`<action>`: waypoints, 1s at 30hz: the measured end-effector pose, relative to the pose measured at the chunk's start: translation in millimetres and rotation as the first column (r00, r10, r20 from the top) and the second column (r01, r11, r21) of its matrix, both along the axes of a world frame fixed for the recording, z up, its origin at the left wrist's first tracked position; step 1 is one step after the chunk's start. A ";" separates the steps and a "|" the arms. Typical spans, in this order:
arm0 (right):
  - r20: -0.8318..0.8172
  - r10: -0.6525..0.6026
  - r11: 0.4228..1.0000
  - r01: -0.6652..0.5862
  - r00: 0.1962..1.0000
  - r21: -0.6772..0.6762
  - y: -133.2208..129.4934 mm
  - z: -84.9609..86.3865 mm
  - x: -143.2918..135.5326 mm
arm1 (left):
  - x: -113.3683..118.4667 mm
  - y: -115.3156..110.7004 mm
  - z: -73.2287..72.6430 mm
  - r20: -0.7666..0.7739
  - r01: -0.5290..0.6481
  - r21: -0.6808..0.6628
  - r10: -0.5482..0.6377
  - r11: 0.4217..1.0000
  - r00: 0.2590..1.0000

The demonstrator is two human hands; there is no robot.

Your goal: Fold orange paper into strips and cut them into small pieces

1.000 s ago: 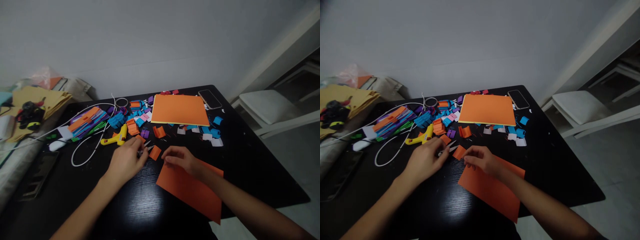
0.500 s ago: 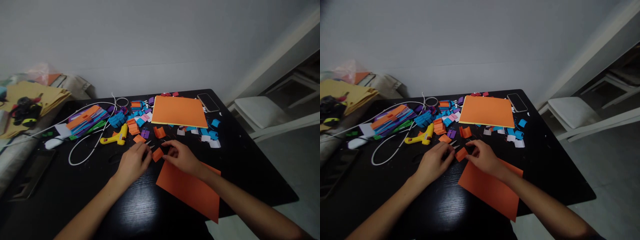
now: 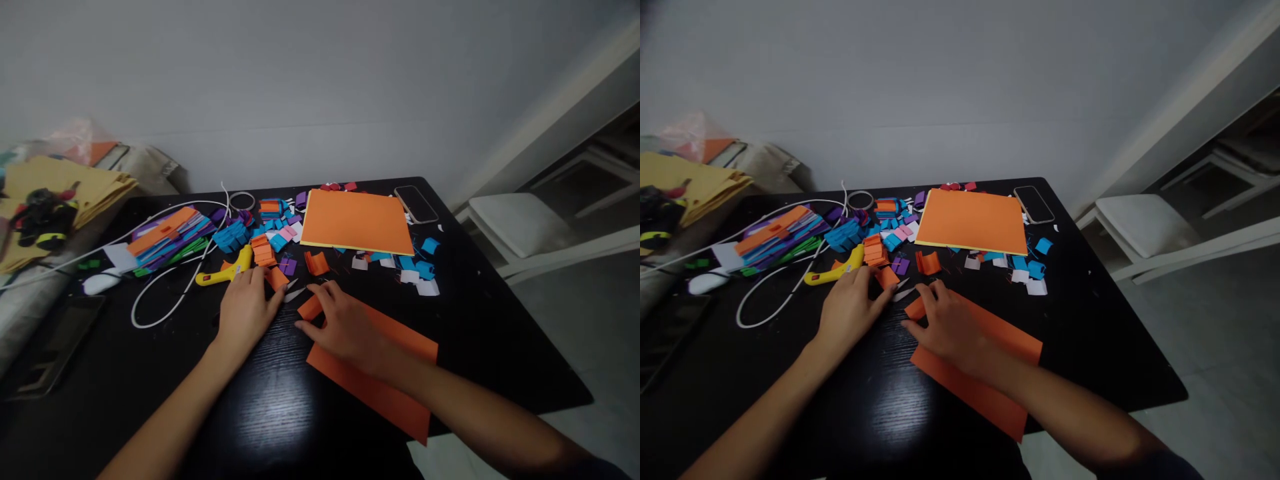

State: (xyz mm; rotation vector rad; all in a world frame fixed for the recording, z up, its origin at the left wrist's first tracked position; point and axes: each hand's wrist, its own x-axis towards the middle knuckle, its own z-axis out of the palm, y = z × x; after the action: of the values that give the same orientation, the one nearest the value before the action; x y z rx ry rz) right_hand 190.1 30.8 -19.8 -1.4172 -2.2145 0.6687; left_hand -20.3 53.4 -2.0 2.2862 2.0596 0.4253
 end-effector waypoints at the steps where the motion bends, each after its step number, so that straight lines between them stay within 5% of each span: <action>1: -0.025 0.003 1.000 -0.003 1.000 0.025 -0.1 -1.1 0.0 | -0.9 0.5 -0.3 0.005 -0.001 -0.002 0.001 1.000 1.000; 6: -0.346 -0.011 0.999 0.028 0.938 0.046 2.4 3.2 6.4 | -7.2 -1.6 1.1 0.099 -0.048 0.038 0.045 0.998 0.994; 9: -0.559 -0.151 0.968 0.006 0.815 -0.253 5.2 8.0 12.5 | -9.3 -4.2 3.7 0.223 -0.093 0.100 0.069 0.991 0.972; 12: -0.686 -0.332 0.847 -0.116 0.648 -0.519 8.8 9.6 17.1 | -7.5 -6.2 7.4 0.449 -0.084 0.062 0.047 0.995 0.892; 14: -0.712 -0.410 0.780 -0.186 0.570 -0.597 10.8 9.5 18.7 | -3.9 -7.8 9.7 0.656 -0.013 -0.033 0.032 0.999 0.754; 17: -0.721 -0.464 0.734 -0.231 0.515 -0.638 12.1 9.0 19.3 | 3.5 -10.8 11.5 0.903 0.159 -0.209 0.128 0.965 0.411; 19: -0.719 -0.491 0.723 -0.231 0.492 -0.651 12.3 8.9 19.3 | 8.1 -12.7 11.0 0.947 0.256 -0.297 0.250 0.920 0.200; 22: -0.712 -0.515 0.713 -0.222 0.477 -0.665 12.3 9.1 19.3 | 12.3 -14.7 9.0 0.922 0.339 -0.374 0.385 0.863 0.036; 26: -0.712 -0.492 0.720 -0.224 0.501 -0.656 12.6 8.8 19.7 | 12.8 -15.5 7.5 0.901 0.405 -0.394 0.435 0.825 -0.010; 30: -0.700 -0.451 0.748 -0.193 0.554 -0.635 11.1 4.1 19.2 | 11.8 -16.1 7.0 0.926 0.399 -0.367 0.372 0.840 0.067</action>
State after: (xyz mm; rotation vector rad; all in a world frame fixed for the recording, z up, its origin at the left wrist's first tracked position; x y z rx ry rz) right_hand 209.3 41.9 -15.7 -1.1172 -1.0782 1.7616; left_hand -8.4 37.2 5.0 0.9085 1.0480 0.9168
